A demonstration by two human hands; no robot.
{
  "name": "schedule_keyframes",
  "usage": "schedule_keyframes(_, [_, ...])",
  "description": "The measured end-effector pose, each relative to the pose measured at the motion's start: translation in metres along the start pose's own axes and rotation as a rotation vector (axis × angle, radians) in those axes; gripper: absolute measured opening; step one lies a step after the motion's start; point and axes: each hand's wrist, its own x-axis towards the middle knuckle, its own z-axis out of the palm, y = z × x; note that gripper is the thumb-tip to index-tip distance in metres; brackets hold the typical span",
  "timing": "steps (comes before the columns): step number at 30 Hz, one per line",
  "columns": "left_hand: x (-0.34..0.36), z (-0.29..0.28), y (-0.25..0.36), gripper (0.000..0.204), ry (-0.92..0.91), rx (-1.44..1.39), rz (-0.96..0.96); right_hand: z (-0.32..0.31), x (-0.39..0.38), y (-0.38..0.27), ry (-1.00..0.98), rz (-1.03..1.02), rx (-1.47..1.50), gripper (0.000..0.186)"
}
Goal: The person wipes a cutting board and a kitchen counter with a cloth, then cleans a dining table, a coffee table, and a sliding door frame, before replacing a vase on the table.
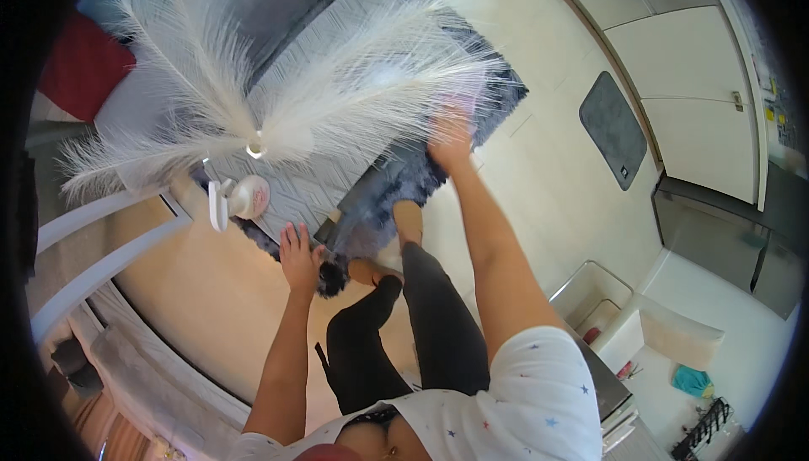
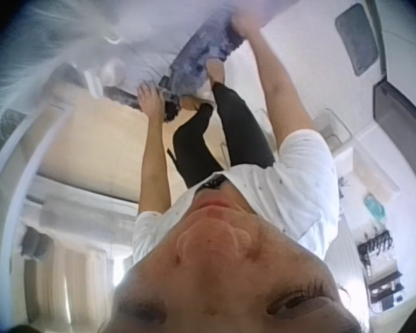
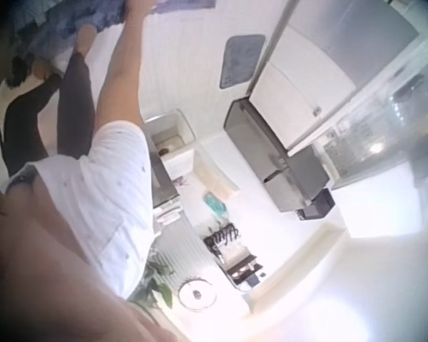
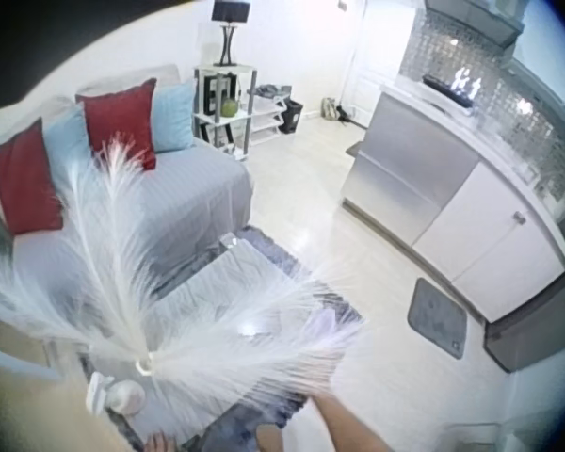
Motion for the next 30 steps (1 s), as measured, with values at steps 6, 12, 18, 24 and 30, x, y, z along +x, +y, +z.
schedule_keyframes(6, [-0.003,0.019,-0.026,0.047,0.163,0.057,0.135,0.006,-0.105,-0.159,-0.049,-0.434,0.228,0.046])
schedule_keyframes(12, [-0.011,0.033,-0.028,0.030,0.290,0.023,0.167,0.009,-0.006,-0.027,0.356,-0.027,0.079,0.050])
schedule_keyframes(18, [0.004,0.029,-0.032,0.014,0.491,0.007,0.160,0.002,0.063,0.065,0.562,-0.057,0.041,0.052])
schedule_keyframes(24, [0.020,-0.020,-0.036,0.010,0.542,-0.014,0.046,0.069,-0.054,-0.070,0.617,-0.238,0.313,0.048])
schedule_keyframes(30, [0.029,-0.040,-0.036,0.011,0.616,-0.040,0.023,0.052,-0.093,-0.222,0.017,-0.920,0.375,0.048])
